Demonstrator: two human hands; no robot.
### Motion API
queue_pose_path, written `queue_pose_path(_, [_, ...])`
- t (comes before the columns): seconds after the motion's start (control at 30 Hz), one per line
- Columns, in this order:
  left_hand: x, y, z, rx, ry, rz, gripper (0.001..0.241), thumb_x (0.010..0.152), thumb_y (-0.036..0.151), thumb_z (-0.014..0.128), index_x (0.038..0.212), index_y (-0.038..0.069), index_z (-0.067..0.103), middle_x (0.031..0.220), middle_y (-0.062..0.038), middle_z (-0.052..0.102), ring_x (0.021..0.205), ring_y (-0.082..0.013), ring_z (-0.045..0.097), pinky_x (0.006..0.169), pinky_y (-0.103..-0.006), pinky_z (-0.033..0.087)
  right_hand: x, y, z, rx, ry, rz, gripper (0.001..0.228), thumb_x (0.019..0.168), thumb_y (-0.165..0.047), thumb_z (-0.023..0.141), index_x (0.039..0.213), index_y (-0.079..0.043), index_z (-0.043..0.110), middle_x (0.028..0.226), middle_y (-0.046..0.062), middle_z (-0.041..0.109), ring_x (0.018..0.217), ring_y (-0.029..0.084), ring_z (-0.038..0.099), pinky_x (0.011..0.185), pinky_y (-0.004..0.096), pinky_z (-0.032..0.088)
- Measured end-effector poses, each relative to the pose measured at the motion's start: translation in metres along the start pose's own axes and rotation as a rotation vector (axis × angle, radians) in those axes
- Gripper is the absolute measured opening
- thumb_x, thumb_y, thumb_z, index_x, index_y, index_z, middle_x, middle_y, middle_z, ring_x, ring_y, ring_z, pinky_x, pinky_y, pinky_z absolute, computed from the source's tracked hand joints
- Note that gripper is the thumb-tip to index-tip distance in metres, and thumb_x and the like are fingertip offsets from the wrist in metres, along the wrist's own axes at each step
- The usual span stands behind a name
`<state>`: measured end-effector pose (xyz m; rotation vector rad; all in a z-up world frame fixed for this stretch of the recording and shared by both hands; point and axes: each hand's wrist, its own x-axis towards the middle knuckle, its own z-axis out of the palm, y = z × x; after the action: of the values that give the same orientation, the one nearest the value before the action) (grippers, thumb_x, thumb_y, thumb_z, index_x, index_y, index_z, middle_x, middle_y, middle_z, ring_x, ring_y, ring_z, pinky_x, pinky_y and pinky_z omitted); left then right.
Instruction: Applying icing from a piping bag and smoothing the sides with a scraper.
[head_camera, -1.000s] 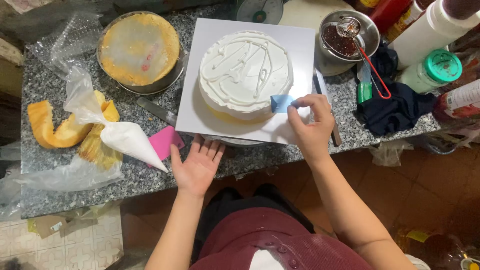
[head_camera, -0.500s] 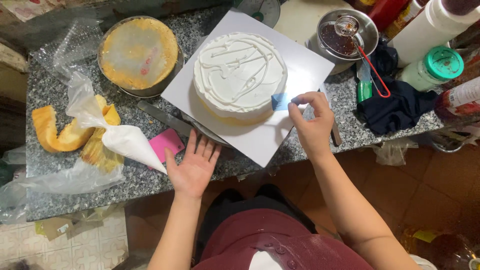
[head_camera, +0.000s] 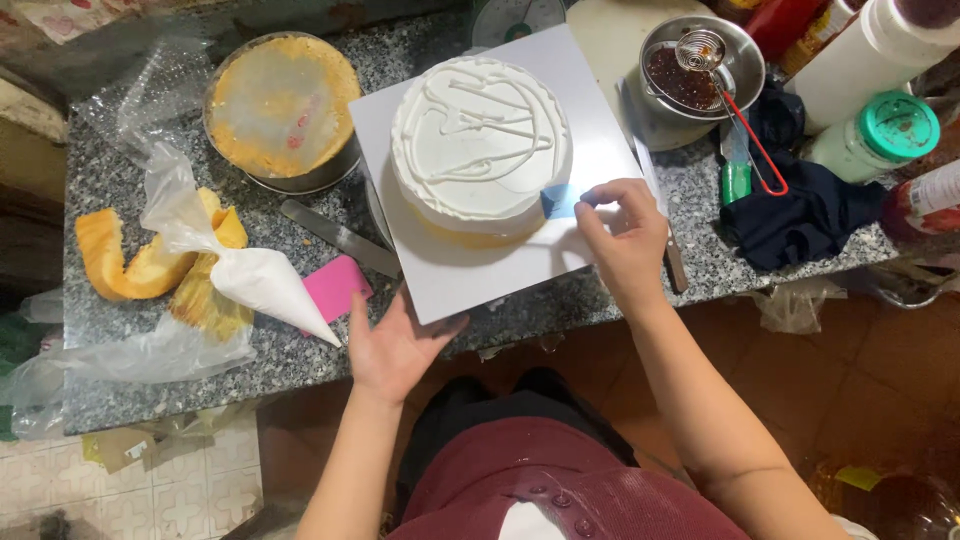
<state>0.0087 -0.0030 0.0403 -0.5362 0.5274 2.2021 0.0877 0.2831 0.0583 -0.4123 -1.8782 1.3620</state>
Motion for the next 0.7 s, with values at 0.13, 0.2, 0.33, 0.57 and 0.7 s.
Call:
queue_pose_path(0.13, [0.010, -0.007, -0.012, -0.080, 0.028, -0.046, 0.080, 0.087, 0.078, 0.050, 0.131, 0.012, 0.060, 0.134, -0.022, 0.060, 0.132, -0.0472, 0.052, 0.116, -0.0686, 0.030, 0.013, 0.016, -0.008, 0.012, 0.004, 0.002, 0.010, 0.094, -0.006, 0.078, 0.100, -0.012, 0.072, 0.101, 0.004, 0.061, 0.102, 0.018, 0.059, 0.099, 0.040, 0.049])
queue_pose_path(0.2, [0.012, -0.009, -0.013, -0.101, -0.018, -0.064, 0.078, 0.085, 0.080, 0.054, 0.120, 0.010, 0.065, 0.130, -0.022, 0.062, 0.131, -0.0457, 0.053, 0.118, -0.0665, 0.029, 0.020, 0.037, -0.016, -0.069, 0.021, -0.113, 0.013, 0.093, 0.000, 0.078, 0.100, -0.010, 0.073, 0.099, 0.007, 0.062, 0.101, 0.021, 0.061, 0.096, 0.039, 0.049])
queue_pose_path(0.33, [0.026, -0.012, -0.034, -0.131, -0.061, -0.044, 0.077, 0.085, 0.077, 0.055, 0.119, 0.008, 0.065, 0.129, -0.022, 0.063, 0.133, -0.0445, 0.052, 0.119, -0.0649, 0.029, 0.013, -0.001, -0.022, -0.036, 0.067, -0.147, 0.014, 0.091, 0.002, 0.078, 0.101, -0.006, 0.072, 0.097, 0.008, 0.066, 0.099, 0.017, 0.061, 0.099, 0.038, 0.048])
queue_pose_path(0.57, [0.041, -0.026, -0.052, -0.164, -0.176, -0.061, 0.080, 0.092, 0.080, 0.040, 0.119, 0.009, 0.065, 0.127, -0.019, 0.066, 0.128, -0.0431, 0.058, 0.118, -0.0613, 0.036, -0.018, -0.015, -0.007, -0.080, -0.024, -0.260, 0.016, 0.093, 0.007, 0.075, 0.102, -0.006, 0.070, 0.098, 0.009, 0.066, 0.102, 0.024, 0.058, 0.103, 0.040, 0.044])
queue_pose_path(0.7, [0.043, -0.040, -0.051, -0.201, -0.192, -0.085, 0.083, 0.094, 0.080, 0.034, 0.116, 0.007, 0.066, 0.124, -0.020, 0.066, 0.130, -0.0449, 0.057, 0.121, -0.0604, 0.034, -0.022, -0.035, 0.006, -0.327, -0.103, -0.547, 0.017, 0.086, -0.001, 0.084, 0.092, -0.015, 0.075, 0.086, -0.002, 0.072, 0.097, 0.022, 0.057, 0.103, 0.035, 0.039])
